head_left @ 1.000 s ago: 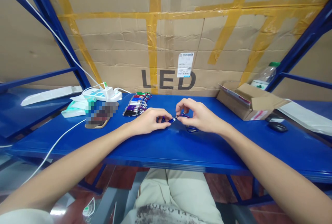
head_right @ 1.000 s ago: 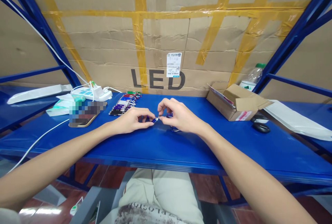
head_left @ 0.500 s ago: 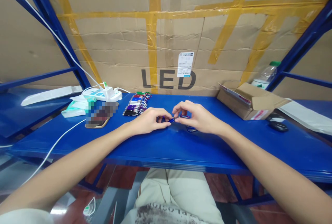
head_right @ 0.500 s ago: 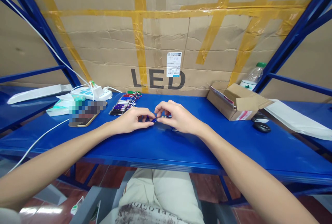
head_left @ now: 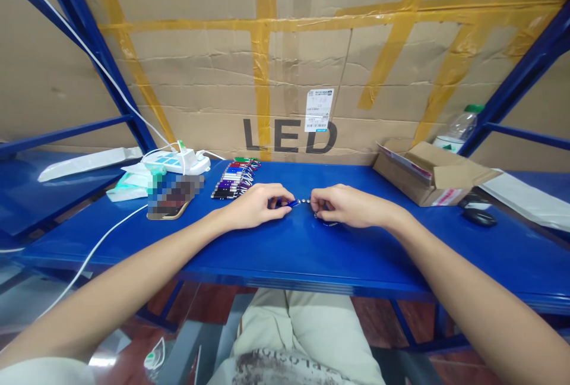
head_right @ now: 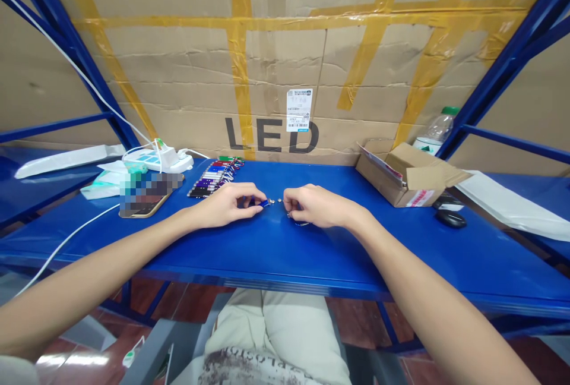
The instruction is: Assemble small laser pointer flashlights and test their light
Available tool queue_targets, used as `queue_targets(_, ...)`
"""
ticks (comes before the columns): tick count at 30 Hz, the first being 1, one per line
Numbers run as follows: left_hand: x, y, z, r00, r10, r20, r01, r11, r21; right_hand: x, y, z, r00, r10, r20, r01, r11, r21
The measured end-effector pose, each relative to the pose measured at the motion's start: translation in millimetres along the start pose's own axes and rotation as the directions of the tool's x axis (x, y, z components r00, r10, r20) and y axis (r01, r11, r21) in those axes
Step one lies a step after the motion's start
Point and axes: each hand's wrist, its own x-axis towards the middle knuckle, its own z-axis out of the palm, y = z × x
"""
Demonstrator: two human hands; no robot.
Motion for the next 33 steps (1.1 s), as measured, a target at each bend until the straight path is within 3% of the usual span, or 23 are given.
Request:
queue_targets(4,0,0,0.1,1.000,-0.005,0.013,0.005,1.000,0.001,3,-5,1,0.990,-0.060,-0.127,0.065,0.997,0.038)
queue_targets(8,-1,0,0.8,1.000,-0.005,0.015,0.005,1.000,-0.004,5,-12,3,0.950,-0.099,-0.298,0.128,0.989,0.079)
queue_targets(11,-1,0,1.7,1.000,-0.007,0.002,0.007,1.000,-0.016,8,-14,9,0.927,-0.106,-0.360,0.147,0.985,0.088)
queue_targets(23,0,5,2.5,0.997,-0.034,-0.064,0.029,0.996,-0.082,11,-14,20,0.915,-0.136,-0.379,0.177,0.982,0.074)
queue_targets(29,0,5,1.4,0.997,0.005,-0.073,-0.006,1.000,-0.017,13,-12,24,0.913,-0.149,-0.380,0.214,0.968,0.133)
queue_targets(33,-1,3,0.6,0.998,0.032,-0.058,-0.030,0.999,0.042,13,-12,26,0.906,-0.206,-0.369,0.234,0.972,0.032)
